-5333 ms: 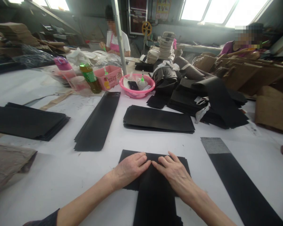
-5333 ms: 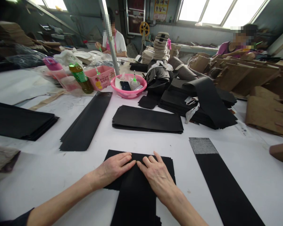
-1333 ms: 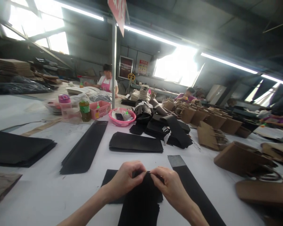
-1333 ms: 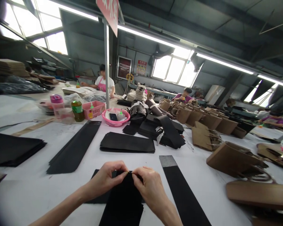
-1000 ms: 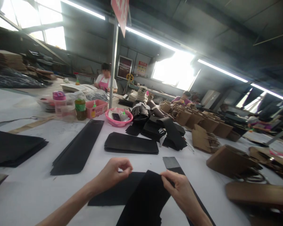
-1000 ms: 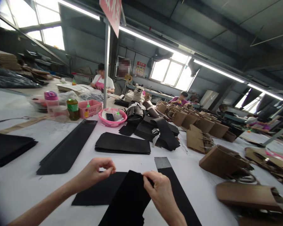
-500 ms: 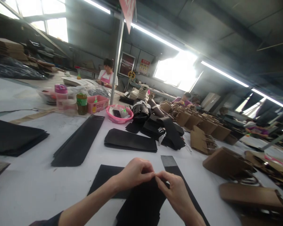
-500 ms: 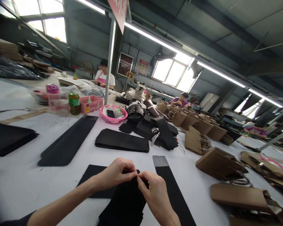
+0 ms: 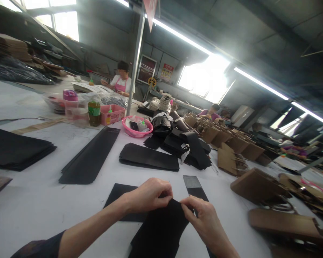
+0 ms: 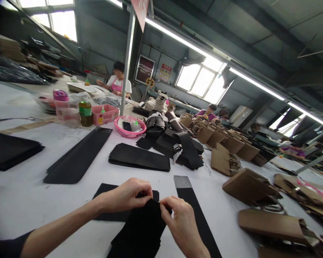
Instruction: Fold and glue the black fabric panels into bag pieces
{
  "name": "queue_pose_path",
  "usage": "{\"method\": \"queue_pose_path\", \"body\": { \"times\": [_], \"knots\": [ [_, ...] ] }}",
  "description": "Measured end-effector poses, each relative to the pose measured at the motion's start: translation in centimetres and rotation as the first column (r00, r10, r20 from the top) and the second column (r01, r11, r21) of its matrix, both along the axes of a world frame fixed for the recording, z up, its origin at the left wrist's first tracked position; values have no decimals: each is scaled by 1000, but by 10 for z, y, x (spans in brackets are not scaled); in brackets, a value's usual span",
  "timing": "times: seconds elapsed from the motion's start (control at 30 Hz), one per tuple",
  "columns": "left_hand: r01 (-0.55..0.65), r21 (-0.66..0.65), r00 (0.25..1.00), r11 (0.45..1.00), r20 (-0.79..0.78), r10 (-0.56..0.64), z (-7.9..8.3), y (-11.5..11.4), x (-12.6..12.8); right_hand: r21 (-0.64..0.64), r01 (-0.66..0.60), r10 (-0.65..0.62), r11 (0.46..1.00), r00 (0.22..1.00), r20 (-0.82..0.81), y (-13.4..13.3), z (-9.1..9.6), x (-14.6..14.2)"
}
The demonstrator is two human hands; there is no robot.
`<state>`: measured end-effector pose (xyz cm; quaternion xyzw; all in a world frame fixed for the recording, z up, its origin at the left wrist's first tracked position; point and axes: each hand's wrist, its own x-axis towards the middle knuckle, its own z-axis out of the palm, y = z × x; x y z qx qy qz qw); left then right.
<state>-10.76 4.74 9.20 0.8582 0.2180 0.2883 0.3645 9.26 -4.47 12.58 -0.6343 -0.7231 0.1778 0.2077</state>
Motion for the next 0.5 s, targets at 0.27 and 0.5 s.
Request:
{"method": "queue_pose_path", "body": {
  "times": [0.27, 0.5],
  "knots": [
    [-48, 35, 999, 998, 27, 47, 1, 0, 1, -95, -20, 7, 995, 990, -141, 4, 6, 12],
    [-56, -6, 994, 998, 93, 56, 6, -3, 7, -49, -2, 3, 999, 1000, 20, 11, 10, -2]
  ]
}}
